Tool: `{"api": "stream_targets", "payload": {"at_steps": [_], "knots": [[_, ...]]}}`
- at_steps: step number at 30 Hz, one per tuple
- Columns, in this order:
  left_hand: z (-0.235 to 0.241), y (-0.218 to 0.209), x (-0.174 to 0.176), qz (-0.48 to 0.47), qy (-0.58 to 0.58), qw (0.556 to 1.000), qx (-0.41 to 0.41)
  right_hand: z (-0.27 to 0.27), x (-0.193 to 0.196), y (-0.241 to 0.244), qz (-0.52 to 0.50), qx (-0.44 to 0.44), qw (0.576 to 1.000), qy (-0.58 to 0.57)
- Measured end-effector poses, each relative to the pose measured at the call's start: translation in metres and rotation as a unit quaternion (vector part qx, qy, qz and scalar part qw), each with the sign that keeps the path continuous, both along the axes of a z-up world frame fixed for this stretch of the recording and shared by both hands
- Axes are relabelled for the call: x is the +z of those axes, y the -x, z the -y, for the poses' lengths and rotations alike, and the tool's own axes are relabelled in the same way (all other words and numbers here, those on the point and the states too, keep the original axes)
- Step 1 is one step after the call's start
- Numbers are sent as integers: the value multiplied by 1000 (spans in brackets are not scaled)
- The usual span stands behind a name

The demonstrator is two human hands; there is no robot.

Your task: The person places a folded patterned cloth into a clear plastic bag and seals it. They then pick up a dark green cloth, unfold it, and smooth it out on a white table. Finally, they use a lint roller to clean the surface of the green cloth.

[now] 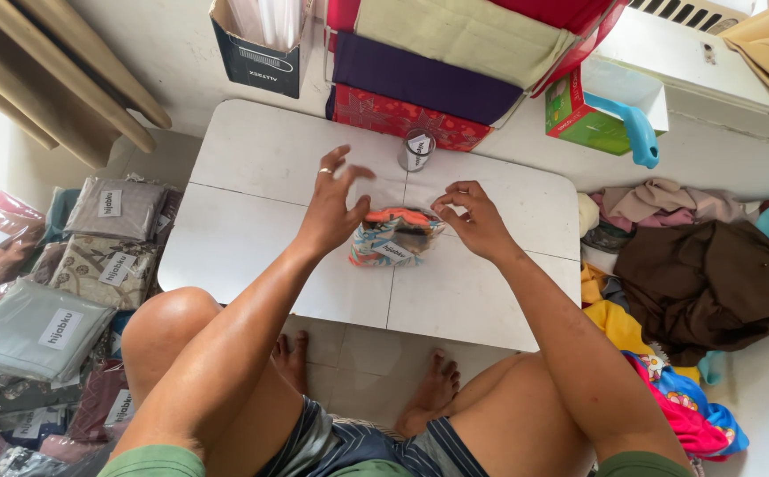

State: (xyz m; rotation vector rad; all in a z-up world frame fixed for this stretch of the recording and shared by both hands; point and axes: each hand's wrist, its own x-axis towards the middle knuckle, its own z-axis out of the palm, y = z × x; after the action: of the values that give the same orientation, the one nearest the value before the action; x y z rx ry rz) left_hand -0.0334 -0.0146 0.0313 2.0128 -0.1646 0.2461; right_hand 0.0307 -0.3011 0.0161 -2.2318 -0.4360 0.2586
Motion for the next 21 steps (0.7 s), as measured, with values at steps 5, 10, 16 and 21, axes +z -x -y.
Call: {"api": "stream_targets", "payload": {"at_steps": [5, 10, 16, 21], "knots": [[-9, 6, 9, -62, 17, 992, -108, -6, 19, 16, -33, 59, 998, 18], [-5, 9, -38, -236, -64, 962, -124, -10, -17, 15, -120, 26, 992, -22], [-4, -6, -100, -297, -71, 947, -101, -12, -61, 4, -178, -43, 982, -38], [6, -19, -137, -304, 7, 953, -15, -11, -101, -18, -240, -85, 963, -90]]}}
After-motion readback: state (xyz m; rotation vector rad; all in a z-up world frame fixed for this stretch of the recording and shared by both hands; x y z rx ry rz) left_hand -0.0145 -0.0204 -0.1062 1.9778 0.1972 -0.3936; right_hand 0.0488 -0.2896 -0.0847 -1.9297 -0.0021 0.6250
